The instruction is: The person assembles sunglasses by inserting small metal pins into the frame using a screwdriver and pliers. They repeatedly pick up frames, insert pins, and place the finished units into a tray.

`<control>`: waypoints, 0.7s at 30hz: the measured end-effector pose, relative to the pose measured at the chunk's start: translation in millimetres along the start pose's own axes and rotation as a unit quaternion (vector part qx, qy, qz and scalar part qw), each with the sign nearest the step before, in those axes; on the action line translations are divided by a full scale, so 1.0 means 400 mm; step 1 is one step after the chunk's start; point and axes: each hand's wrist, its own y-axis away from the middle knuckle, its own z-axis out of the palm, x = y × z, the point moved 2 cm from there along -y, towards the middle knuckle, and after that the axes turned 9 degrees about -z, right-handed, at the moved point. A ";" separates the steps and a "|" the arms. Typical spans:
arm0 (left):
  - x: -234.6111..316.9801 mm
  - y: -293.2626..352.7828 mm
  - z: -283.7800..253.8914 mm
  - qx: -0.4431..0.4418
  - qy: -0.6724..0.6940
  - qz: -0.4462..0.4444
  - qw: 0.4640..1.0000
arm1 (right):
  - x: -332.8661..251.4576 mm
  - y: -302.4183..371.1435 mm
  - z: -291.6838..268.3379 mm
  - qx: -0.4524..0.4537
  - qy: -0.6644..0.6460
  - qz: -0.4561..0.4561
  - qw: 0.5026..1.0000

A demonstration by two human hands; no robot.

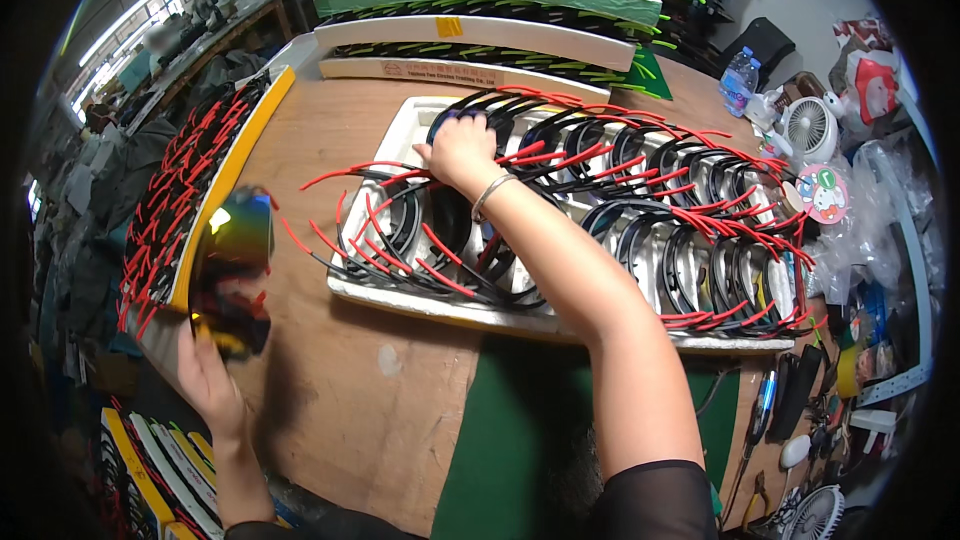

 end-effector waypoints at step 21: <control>0.062 0.340 0.171 -0.270 -0.068 0.330 0.902 | 0.082 1.002 -0.584 -0.230 -0.196 -0.137 0.943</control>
